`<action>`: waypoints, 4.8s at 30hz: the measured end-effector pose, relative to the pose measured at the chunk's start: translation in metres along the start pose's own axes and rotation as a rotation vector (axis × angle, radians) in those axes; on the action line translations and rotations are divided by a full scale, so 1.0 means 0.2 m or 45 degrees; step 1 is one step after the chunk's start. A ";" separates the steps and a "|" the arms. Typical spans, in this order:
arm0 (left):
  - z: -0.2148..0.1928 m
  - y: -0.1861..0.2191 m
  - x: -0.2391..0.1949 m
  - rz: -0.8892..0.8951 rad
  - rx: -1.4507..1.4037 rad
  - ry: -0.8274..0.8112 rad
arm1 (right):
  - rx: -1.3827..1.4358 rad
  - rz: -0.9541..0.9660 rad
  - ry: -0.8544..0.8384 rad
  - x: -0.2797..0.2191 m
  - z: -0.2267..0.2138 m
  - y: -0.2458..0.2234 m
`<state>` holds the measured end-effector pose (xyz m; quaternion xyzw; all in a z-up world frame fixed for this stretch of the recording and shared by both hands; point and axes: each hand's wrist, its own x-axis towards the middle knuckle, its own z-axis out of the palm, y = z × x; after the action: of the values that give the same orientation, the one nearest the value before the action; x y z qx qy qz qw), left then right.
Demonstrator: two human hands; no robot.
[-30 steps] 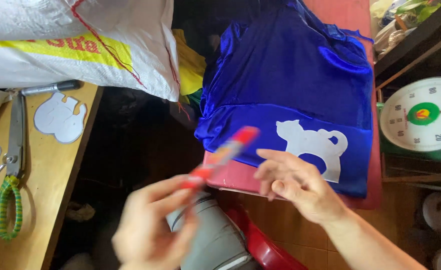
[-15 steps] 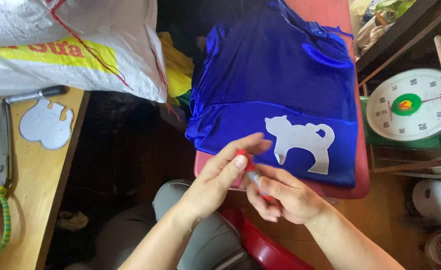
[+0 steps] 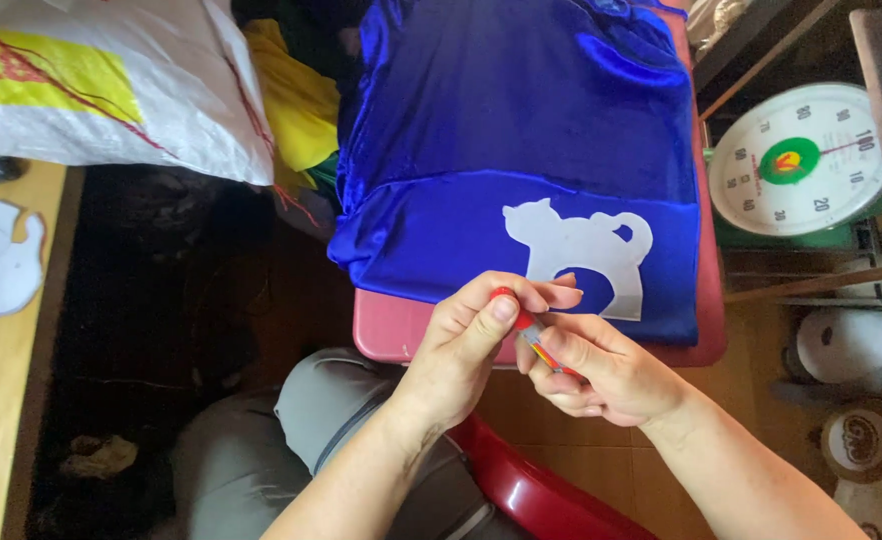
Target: The person places a white paper cat-shaped stencil onto a blue fabric and uses a red marker to trace the outline. They hold the stencil steady with one hand while carefully drawing along the edges with the other.
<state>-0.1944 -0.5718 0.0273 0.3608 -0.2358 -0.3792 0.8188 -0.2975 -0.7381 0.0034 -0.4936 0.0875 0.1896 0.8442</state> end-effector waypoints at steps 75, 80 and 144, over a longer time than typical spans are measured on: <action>-0.07 -0.44 0.42 -0.186 2.366 -0.542 | 0.068 -1.110 1.393 -0.27 -0.77 0.10; -0.12 -0.52 0.44 -0.084 2.351 -0.498 | 0.083 -1.135 1.387 -0.23 -0.82 0.16; -0.16 -0.88 0.54 1.257 2.303 -0.562 | -0.263 -1.233 1.429 -0.17 -0.77 0.19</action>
<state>-0.1880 -0.7236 -0.1156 0.6242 -0.6955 0.2561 0.2472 -0.3389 -0.8635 -0.0928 -0.5761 0.2599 -0.4764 0.6112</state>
